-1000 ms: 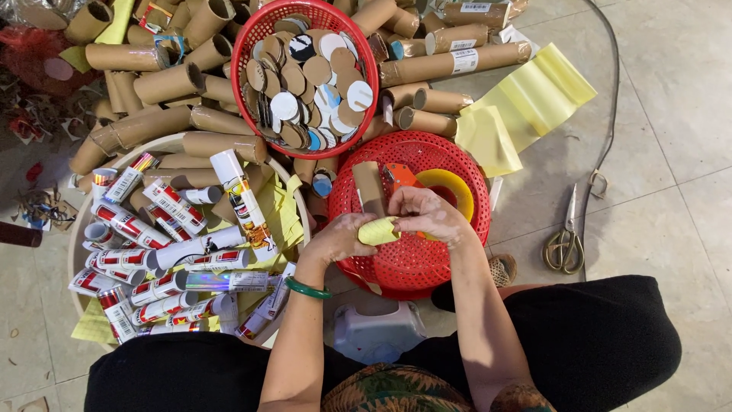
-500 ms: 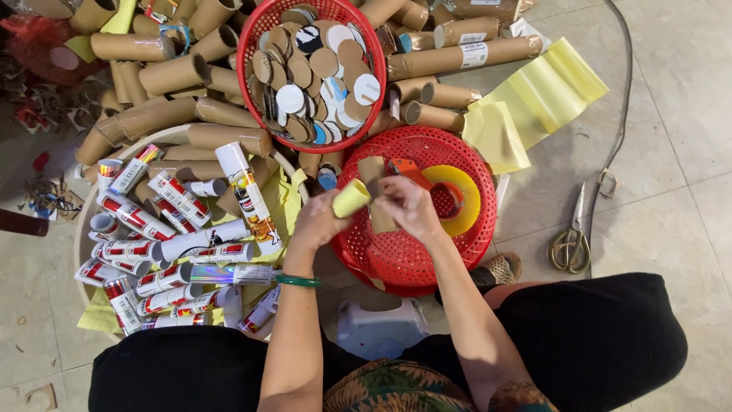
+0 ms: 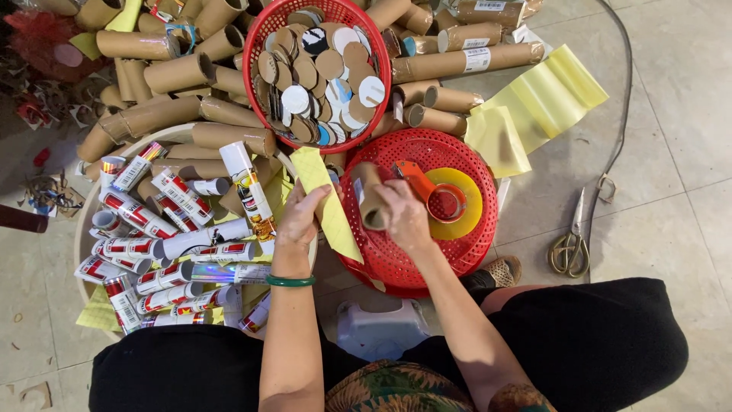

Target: Applying labels and sealing paper tubes for canisters in a manufacturing setting.

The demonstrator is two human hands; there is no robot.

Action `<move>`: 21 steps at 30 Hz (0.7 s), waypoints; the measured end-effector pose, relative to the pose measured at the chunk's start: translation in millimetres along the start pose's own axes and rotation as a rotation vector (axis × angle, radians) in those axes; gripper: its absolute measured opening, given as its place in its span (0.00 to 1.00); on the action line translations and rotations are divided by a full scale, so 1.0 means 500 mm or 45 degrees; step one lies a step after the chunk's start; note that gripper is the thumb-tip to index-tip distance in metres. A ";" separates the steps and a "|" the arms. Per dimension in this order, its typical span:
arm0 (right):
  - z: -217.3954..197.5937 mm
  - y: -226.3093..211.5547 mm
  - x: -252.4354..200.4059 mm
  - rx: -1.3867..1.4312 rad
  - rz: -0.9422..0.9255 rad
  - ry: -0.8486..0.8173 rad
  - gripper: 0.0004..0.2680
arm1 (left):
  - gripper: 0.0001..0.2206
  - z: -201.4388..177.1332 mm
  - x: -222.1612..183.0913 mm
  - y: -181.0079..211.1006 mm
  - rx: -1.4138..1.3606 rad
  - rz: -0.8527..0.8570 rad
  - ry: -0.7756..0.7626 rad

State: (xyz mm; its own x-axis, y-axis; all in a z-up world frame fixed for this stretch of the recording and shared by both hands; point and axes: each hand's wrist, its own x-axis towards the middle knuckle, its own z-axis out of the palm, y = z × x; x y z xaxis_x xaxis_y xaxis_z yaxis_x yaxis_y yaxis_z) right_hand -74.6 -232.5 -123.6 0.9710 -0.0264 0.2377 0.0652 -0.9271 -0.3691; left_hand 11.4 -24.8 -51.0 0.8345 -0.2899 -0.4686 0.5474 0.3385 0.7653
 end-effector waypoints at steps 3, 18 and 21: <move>-0.078 0.009 0.016 0.665 0.342 -0.013 0.16 | 0.20 0.004 -0.009 0.010 -0.035 0.108 -0.135; -0.249 -0.056 0.045 0.444 0.323 -0.035 0.19 | 0.20 0.097 -0.037 -0.037 0.480 -0.045 -0.461; -0.244 -0.054 0.040 0.293 -0.079 0.147 0.18 | 0.22 0.120 -0.046 -0.007 0.727 -0.012 -0.380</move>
State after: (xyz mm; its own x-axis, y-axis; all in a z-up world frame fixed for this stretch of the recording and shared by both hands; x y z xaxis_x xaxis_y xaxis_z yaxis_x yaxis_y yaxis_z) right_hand -84.8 -253.4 0.8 0.9317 -0.0269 0.3622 0.1870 -0.8194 -0.5419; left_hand -13.8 -73.1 -16.5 0.7313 -0.5549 -0.3966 0.3661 -0.1713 0.9147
